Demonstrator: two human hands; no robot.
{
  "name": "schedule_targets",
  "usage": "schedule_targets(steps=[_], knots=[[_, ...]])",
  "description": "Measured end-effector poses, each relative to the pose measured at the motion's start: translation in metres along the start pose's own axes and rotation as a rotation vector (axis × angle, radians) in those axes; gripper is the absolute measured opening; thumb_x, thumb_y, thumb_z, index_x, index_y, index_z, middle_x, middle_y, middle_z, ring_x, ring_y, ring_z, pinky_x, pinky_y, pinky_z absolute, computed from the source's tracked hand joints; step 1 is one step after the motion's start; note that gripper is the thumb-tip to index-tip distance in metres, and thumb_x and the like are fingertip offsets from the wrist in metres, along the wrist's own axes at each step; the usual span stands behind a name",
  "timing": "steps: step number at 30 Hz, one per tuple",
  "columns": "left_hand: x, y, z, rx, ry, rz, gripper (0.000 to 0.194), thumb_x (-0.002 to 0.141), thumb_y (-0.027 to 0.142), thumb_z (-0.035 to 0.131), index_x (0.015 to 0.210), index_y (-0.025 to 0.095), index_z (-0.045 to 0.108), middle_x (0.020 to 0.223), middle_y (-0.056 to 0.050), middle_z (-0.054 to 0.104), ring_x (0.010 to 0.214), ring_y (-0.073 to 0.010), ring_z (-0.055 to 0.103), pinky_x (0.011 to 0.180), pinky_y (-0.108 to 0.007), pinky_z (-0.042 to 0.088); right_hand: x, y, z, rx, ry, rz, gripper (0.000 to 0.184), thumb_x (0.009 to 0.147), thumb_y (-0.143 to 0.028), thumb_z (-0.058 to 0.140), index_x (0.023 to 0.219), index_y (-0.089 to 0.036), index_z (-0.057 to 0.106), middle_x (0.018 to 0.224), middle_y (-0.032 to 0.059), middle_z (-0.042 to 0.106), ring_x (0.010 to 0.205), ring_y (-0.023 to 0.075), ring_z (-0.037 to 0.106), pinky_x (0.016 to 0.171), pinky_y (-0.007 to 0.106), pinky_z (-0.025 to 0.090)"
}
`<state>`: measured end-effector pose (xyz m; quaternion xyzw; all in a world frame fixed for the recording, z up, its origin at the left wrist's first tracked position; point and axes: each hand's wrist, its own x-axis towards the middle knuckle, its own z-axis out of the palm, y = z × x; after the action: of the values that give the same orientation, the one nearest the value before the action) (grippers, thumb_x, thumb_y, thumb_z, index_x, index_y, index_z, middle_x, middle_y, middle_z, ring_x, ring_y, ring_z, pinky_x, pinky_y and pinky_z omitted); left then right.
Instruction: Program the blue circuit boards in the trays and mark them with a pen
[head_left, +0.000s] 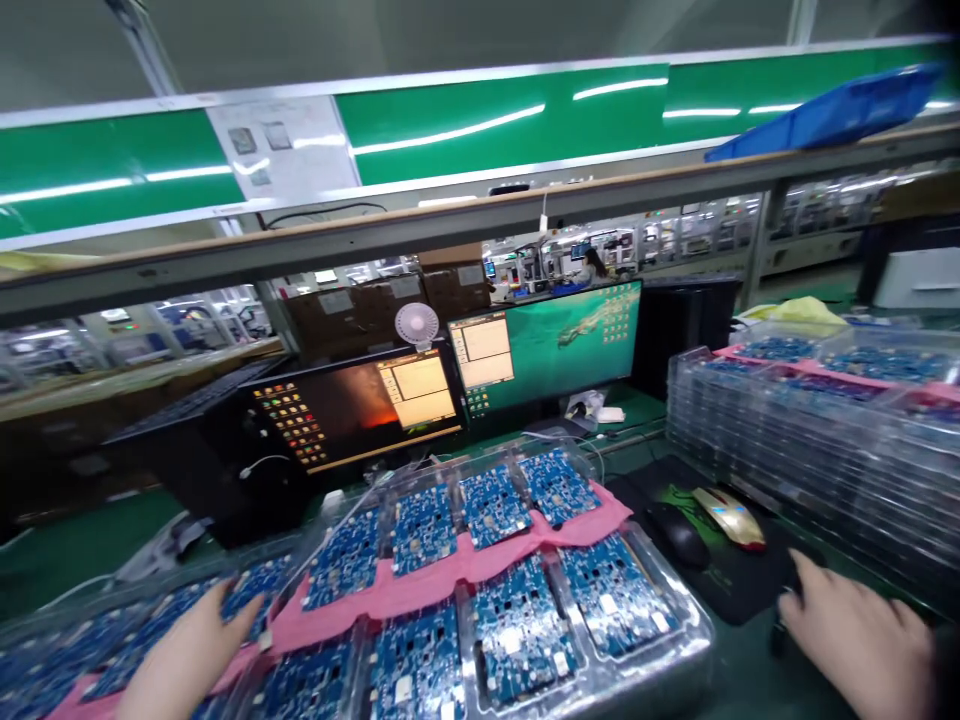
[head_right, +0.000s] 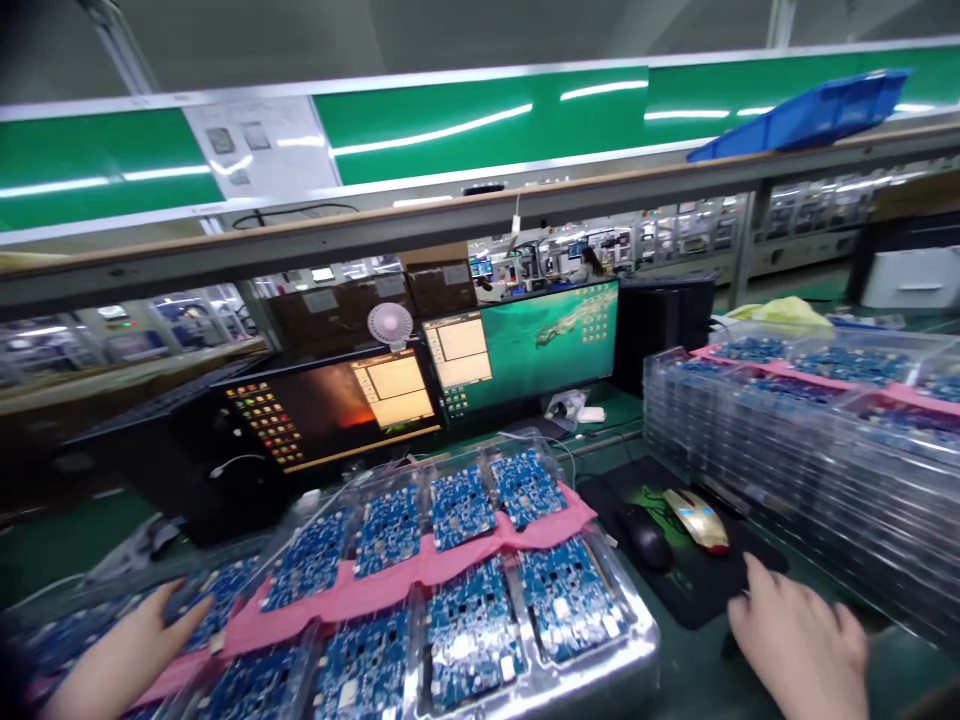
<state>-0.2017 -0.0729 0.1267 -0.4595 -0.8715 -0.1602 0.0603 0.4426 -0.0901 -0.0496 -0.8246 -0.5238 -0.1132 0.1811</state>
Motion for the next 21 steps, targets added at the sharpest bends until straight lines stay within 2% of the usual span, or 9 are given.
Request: schedule_targets(steps=[1, 2, 5, 8, 9, 11, 14, 17, 21], knots=[[-0.007, 0.007, -0.004, -0.049, -0.061, 0.008, 0.043, 0.066, 0.038, 0.056, 0.100, 0.013, 0.052, 0.103, -0.004, 0.060, 0.095, -0.0202, 0.055, 0.080, -0.024, 0.040, -0.004, -0.017, -0.011, 0.107, 0.000, -0.047, 0.040, 0.072, -0.034, 0.036, 0.104, -0.017, 0.054, 0.089, 0.0125, 0.061, 0.082, 0.0308, 0.055, 0.077, 0.048, 0.040], [-0.016, 0.016, -0.007, -0.137, -0.067, 0.028, 0.048, 0.069, 0.040, 0.052, 0.107, 0.012, 0.048, 0.111, -0.007, 0.055, 0.101, -0.0220, 0.052, 0.085, -0.027, 0.038, -0.009, -0.037, -0.022, 0.247, -0.027, -0.131, 0.039, 0.074, -0.036, 0.035, 0.103, -0.017, 0.054, 0.093, 0.0119, 0.060, 0.085, 0.0291, 0.056, 0.076, 0.044, 0.043], [-0.054, 0.058, -0.007, -0.533, 0.039, 0.107, 0.050, 0.074, 0.044, 0.045, 0.115, 0.014, 0.043, 0.119, -0.009, 0.048, 0.107, -0.0224, 0.047, 0.090, -0.031, 0.036, -0.036, -0.114, -0.063, 0.694, -0.227, -0.572, 0.034, 0.079, -0.039, 0.037, 0.104, -0.024, 0.055, 0.111, 0.0053, 0.055, 0.101, 0.0217, 0.051, 0.084, 0.033, 0.044], [-0.094, 0.112, -0.006, -1.022, 0.201, 0.172, 0.039, 0.079, 0.041, 0.042, 0.111, 0.018, 0.045, 0.117, -0.007, 0.049, 0.109, -0.0195, 0.045, 0.092, -0.032, 0.035, -0.071, -0.195, -0.096, 0.870, -0.562, -1.139, 0.029, 0.081, -0.034, 0.040, 0.107, -0.031, 0.054, 0.122, 0.0007, 0.047, 0.104, 0.0184, 0.050, 0.085, 0.031, 0.044], [-0.106, 0.129, -0.006, -1.142, 0.220, 0.193, 0.035, 0.080, 0.041, 0.042, 0.107, 0.019, 0.047, 0.115, -0.007, 0.051, 0.108, -0.0191, 0.045, 0.092, -0.033, 0.035, -0.082, -0.218, -0.103, 0.898, -0.608, -1.240, 0.027, 0.083, -0.031, 0.038, 0.102, -0.032, 0.056, 0.124, 0.0004, 0.044, 0.096, 0.0167, 0.055, 0.080, 0.030, 0.047], [-0.125, 0.155, -0.005, -1.317, 0.132, 0.251, 0.030, 0.082, 0.038, 0.042, 0.104, 0.019, 0.049, 0.113, -0.006, 0.052, 0.109, -0.0186, 0.045, 0.093, -0.033, 0.035, -0.104, -0.254, -0.110, 0.896, -0.663, -1.415, 0.025, 0.082, -0.028, 0.041, 0.102, -0.029, 0.056, 0.132, 0.0046, 0.034, 0.090, 0.0169, 0.058, 0.074, 0.031, 0.048], [-0.139, 0.170, -0.002, -1.476, 0.053, 0.259, 0.026, 0.084, 0.036, 0.040, 0.102, 0.020, 0.049, 0.113, -0.006, 0.052, 0.109, -0.0178, 0.045, 0.093, -0.033, 0.034, -0.133, -0.282, -0.108, 0.807, -0.693, -1.487, 0.021, 0.078, -0.028, 0.048, 0.097, -0.025, 0.057, 0.136, 0.0113, 0.020, 0.079, 0.0190, 0.061, 0.065, 0.031, 0.050], [-0.138, 0.162, 0.005, -1.557, 0.069, 0.164, 0.024, 0.085, 0.036, 0.039, 0.097, 0.019, 0.051, 0.110, -0.007, 0.054, 0.106, -0.0176, 0.047, 0.090, -0.033, 0.035, -0.151, -0.286, -0.106, 0.795, -0.717, -1.429, 0.015, 0.078, -0.026, 0.048, 0.088, -0.025, 0.058, 0.137, 0.0105, 0.015, 0.069, 0.0160, 0.062, 0.060, 0.027, 0.049], [-0.138, 0.148, 0.006, -1.598, 0.077, 0.061, 0.023, 0.084, 0.036, 0.039, 0.094, 0.018, 0.050, 0.106, -0.007, 0.056, 0.102, -0.0176, 0.050, 0.085, -0.032, 0.038, -0.155, -0.290, -0.110, 0.855, -0.787, -1.439, 0.015, 0.073, -0.026, 0.053, 0.087, -0.025, 0.058, 0.133, 0.0066, 0.032, 0.060, 0.0102, 0.059, 0.061, 0.024, 0.047]])
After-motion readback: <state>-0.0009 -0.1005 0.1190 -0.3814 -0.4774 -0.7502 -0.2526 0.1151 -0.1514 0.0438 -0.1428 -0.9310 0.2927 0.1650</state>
